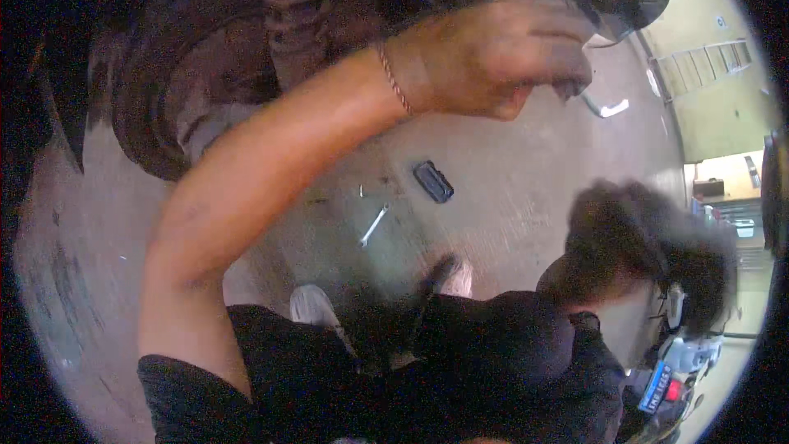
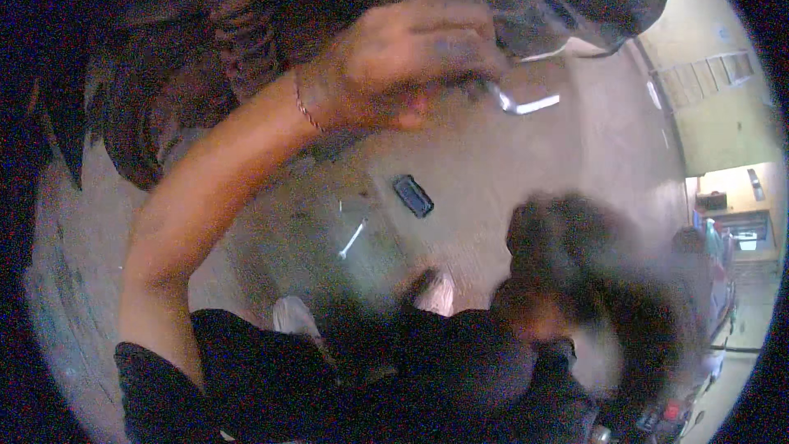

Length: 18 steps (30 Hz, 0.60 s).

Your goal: The person uses a screwdriver, a wrench, and an allen key to service a motorcycle brake caliper. They remove screws, manipulate a small metal part by hand, and set components down on the ground before continuing work on the assembly.

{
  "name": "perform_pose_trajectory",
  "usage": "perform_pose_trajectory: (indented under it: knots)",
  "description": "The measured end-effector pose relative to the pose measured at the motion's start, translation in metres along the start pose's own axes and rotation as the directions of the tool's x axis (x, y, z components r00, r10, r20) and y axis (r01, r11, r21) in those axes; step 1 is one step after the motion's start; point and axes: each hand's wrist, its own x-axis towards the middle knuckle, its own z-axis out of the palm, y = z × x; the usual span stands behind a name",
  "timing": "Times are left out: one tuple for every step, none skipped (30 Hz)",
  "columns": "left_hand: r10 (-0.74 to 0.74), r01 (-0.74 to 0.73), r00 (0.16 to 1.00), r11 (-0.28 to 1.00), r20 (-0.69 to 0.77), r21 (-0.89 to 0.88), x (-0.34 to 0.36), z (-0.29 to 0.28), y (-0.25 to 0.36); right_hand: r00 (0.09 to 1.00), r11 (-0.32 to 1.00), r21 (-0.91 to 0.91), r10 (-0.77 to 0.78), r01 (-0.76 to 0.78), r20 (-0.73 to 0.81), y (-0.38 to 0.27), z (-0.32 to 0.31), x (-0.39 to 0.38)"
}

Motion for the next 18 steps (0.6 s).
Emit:
perform_pose_trajectory:
  knots:
    - [-0.033, 0.033, 0.999, 0.999, 0.031, 0.017, -0.005, 0.003, 0.004, 0.99, 0.994, 0.081, -0.081, 0.072, 0.116, -0.003, -0.007, -0.008]
    - [-0.035, 0.034, 0.998, 0.999, 0.045, 0.02, -0.007, 0.001, 0.003, 0.976, 0.935, 0.279, -0.209, 0.218, -0.06, 0.031, 0.011, -0.002]
    - [-0.039, 0.037, 0.997, 0.999, 0.06, 0.036, -0.013, -0.008, 0.002, 0.92, 0.815, 0.43, -0.319, 0.389, -0.229, 0.067, 0.037, 0.007]
    - [-0.022, 0.021, 0.999, 1.0, 0.027, 0.012, -0.008, -0.004, 0.001, 0.897, 0.904, 0.169, -0.336, 0.392, -0.286, 0.08, 0.038, 0.018]
    - [-0.022, 0.022, 0.999, 1.0, 0.026, 0.019, -0.009, -0.003, 0.001, 0.897, 0.949, -0.175, -0.306, 0.262, -0.319, 0.087, 0.042, 0.027]
    - [-0.013, 0.013, 1.0, 1.0, 0.02, -0.021, -0.009, -0.003, 0.002, 0.891, 0.95, -0.166, -0.306, 0.264, -0.336, 0.085, 0.042, 0.026]
    - [-0.005, 0.006, 1.0, 0.998, 0.014, -0.059, -0.009, -0.002, 0.002, 0.883, 0.927, 0.045, -0.339, 0.372, -0.326, 0.081, 0.04, 0.018]
    - [-0.008, 0.009, 1.0, 0.999, 0.014, -0.05, -0.01, -0.003, 0.001, 0.851, 0.766, 0.376, -0.442, 0.522, -0.283, 0.072, 0.038, 0.011]
    - [-0.003, 0.005, 0.999, 0.998, 0.032, -0.067, -0.008, -0.006, 0.0, 0.797, 0.599, 0.542, -0.542, 0.589, -0.268, 0.062, 0.038, 0.011]
    - [0.001, 0.003, 0.999, 0.996, 0.049, -0.085, -0.007, -0.009, 0.0, 0.782, 0.569, 0.557, -0.557, 0.605, -0.28, 0.064, 0.038, 0.011]
    - [0.021, -0.018, 0.999, 0.995, 0.03, -0.098, -0.003, -0.002, -0.002, 0.81, 0.711, 0.389, -0.498, 0.586, -0.31, 0.071, 0.034, 0.013]
    - [0.013, -0.012, 1.0, 1.0, 0.02, -0.022, -0.005, -0.001, 0.0, 0.838, 0.887, 0.051, -0.413, 0.458, -0.356, 0.082, 0.035, 0.019]
    - [0.007, -0.007, 1.0, 0.999, 0.008, 0.053, -0.006, 0.0, 0.0, 0.847, 0.935, -0.161, -0.353, 0.315, -0.397, 0.093, 0.035, 0.024]
    - [0.002, -0.004, 1.0, 0.996, 0.027, 0.088, -0.006, -0.008, -0.003, 0.86, 0.943, -0.109, -0.331, 0.313, -0.39, 0.089, 0.039, 0.025]
    - [0.009, -0.01, 1.0, 1.0, 0.03, 0.029, -0.007, -0.006, -0.002, 0.873, 0.927, 0.063, -0.322, 0.369, -0.366, 0.08, 0.038, 0.016]
    - [0.018, -0.017, 0.999, 0.999, 0.032, -0.03, -0.009, -0.004, -0.001, 0.862, 0.771, 0.392, -0.41, 0.502, -0.298, 0.073, 0.035, 0.01]
    - [0.007, -0.006, 0.999, 0.999, 0.043, -0.036, -0.013, -0.005, 0.0, 0.816, 0.595, 0.576, -0.515, 0.56, -0.263, 0.07, 0.037, 0.008]
    - [0.016, -0.015, 0.999, 1.0, 0.033, -0.02, -0.011, -0.005, -0.001, 0.813, 0.613, 0.546, -0.517, 0.571, -0.27, 0.079, 0.034, 0.01]
